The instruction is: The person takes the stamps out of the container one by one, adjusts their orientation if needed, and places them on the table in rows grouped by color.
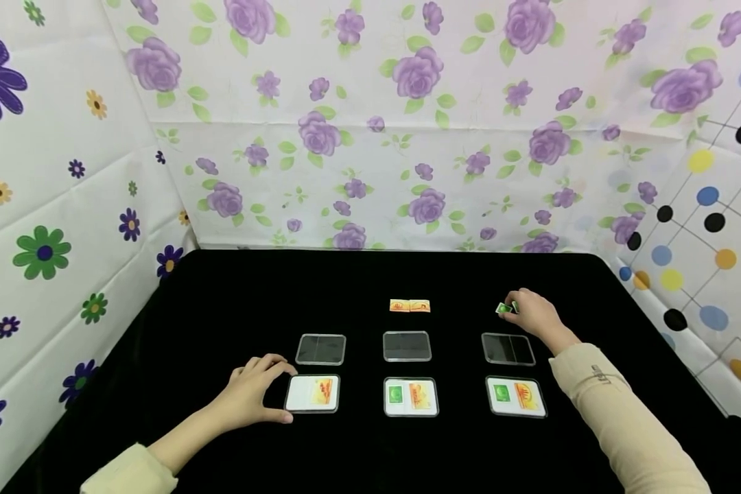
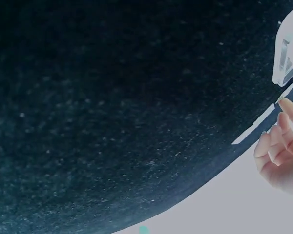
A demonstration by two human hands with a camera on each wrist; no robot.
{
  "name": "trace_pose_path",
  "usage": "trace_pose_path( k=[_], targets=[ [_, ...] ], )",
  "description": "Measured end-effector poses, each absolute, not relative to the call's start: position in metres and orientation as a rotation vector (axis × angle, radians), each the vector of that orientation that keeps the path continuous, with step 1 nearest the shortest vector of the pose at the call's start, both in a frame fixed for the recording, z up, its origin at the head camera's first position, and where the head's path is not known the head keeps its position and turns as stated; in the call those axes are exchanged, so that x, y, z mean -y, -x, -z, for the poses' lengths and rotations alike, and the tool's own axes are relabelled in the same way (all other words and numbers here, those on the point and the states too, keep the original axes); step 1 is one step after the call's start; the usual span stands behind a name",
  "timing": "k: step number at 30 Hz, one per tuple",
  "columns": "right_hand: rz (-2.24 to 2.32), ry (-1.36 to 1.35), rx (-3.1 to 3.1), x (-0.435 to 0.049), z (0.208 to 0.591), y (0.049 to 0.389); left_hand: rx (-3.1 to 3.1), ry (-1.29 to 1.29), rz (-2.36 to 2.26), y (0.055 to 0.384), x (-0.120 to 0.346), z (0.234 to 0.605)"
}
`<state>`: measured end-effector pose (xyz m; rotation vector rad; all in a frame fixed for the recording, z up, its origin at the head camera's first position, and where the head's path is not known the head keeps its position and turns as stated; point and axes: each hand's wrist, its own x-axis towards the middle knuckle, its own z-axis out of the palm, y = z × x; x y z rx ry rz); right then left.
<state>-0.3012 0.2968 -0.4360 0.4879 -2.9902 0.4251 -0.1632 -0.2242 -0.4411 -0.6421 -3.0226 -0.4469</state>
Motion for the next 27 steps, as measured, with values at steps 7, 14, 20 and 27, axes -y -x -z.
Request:
trace_pose_path(
  k=[7, 14, 20, 27],
  targets=[
    [-0.43, -0.465, 3.051, -0.2941, 0.4321, 0.3047, 3.02, 0.645, 0.456, 0.1623, 0.2242, 0.4402],
    [-0.475, -0.573, 3.071, -0.2945, 0.4278, 0.3076, 3.022, 0.65, 0.454, 0.163, 0.2251, 0.442],
    [-0.515, -0.632, 3.031, -0.2981, 0.4281, 0.3078, 3.023, 0.643, 0.463, 0.1641, 0.2258, 0.4422],
    [-0.535, -0.624, 3.013, -0.2984, 0.4285, 0.3058, 3.019, 0.645, 0.462, 0.1635, 0.2255, 0.4415]
  ],
)
